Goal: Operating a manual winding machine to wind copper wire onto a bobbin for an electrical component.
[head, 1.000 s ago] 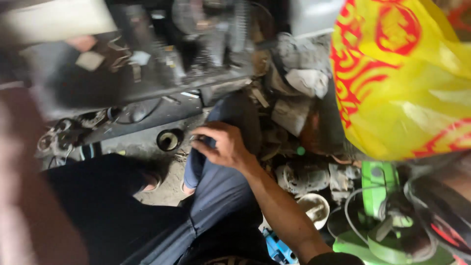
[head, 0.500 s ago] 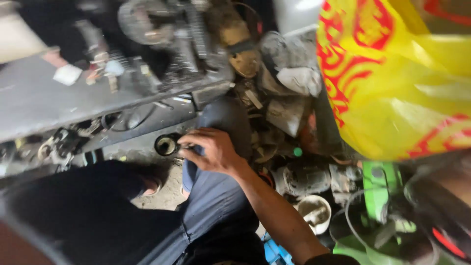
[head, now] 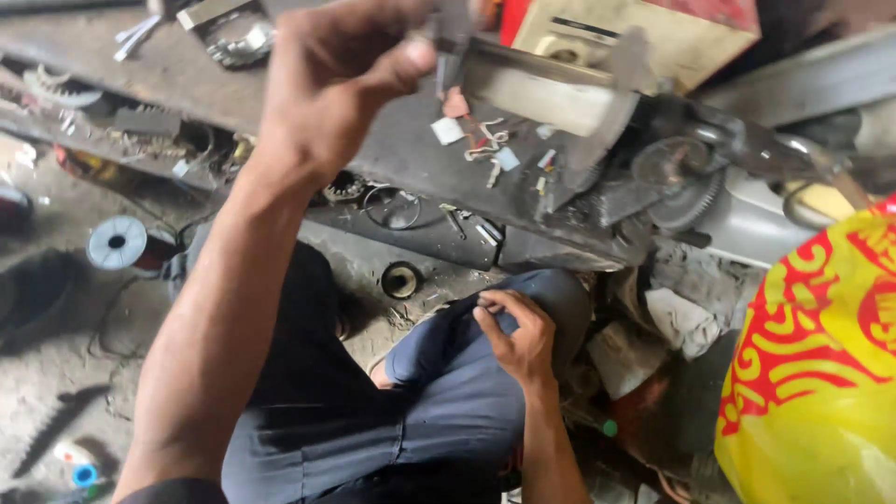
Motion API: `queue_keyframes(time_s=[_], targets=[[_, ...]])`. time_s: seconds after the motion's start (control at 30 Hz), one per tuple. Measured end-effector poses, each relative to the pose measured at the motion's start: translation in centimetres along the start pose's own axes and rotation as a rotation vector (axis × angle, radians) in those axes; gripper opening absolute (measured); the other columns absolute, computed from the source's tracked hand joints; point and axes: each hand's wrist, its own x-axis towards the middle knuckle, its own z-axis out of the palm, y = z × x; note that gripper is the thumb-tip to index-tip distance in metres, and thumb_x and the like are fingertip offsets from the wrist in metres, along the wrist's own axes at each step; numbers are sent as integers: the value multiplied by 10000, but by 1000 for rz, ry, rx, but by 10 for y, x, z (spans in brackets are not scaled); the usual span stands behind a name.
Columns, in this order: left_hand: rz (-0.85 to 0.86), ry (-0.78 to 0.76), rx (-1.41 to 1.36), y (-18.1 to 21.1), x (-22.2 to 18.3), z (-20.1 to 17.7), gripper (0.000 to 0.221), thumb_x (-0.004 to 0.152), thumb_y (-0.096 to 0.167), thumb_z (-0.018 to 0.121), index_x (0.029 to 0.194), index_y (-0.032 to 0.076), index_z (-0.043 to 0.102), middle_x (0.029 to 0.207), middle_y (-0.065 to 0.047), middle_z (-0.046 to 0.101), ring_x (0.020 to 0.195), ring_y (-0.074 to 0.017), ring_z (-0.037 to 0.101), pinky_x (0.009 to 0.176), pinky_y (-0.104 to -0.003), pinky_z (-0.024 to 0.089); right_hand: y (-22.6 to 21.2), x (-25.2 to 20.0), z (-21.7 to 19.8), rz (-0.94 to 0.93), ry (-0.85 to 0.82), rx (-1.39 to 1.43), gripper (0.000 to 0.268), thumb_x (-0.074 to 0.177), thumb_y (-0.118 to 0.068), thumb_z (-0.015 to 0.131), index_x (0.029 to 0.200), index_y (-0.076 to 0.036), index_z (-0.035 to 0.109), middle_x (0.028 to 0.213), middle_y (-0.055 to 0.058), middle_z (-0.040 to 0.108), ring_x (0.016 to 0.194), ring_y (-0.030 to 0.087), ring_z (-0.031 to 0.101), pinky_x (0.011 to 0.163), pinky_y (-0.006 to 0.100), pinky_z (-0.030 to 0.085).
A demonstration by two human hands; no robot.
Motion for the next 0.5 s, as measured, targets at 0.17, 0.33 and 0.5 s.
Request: queue_keyframes(time_s=[0.17, 0.33, 0.5], targets=[[284, -190, -4, 11, 2, -8, 338, 1078, 118, 732, 1361, 79, 551, 1356, -58, 632, 1276, -243, 641, 1213, -466, 504, 5, 1, 2, 58, -10, 42, 268, 920, -271, 719, 1012, -22, 758, 926, 81, 781, 831, 181, 735, 791, 300, 585], [285, -84, -1, 12, -2, -14, 205, 1098, 214, 590, 1262, 95, 562, 1182, -23, 561, 1107, -190, 533, 1010, -371, 441, 8, 4, 0, 130, -43, 43, 266, 905, -252, 720, 1050, -34, 766, 970, 79, 796, 874, 176, 754, 804, 292, 575], [441, -223, 439, 12, 9, -9, 380, 1096, 282, 656, 1388, 47, 597, 1275, -122, 732, 1100, -260, 605, 941, -423, 391, 1, 11, -1, 222, -32, 89, 274, 893, -228, 704, 1065, -25, 768, 982, 87, 796, 888, 183, 746, 808, 297, 591]])
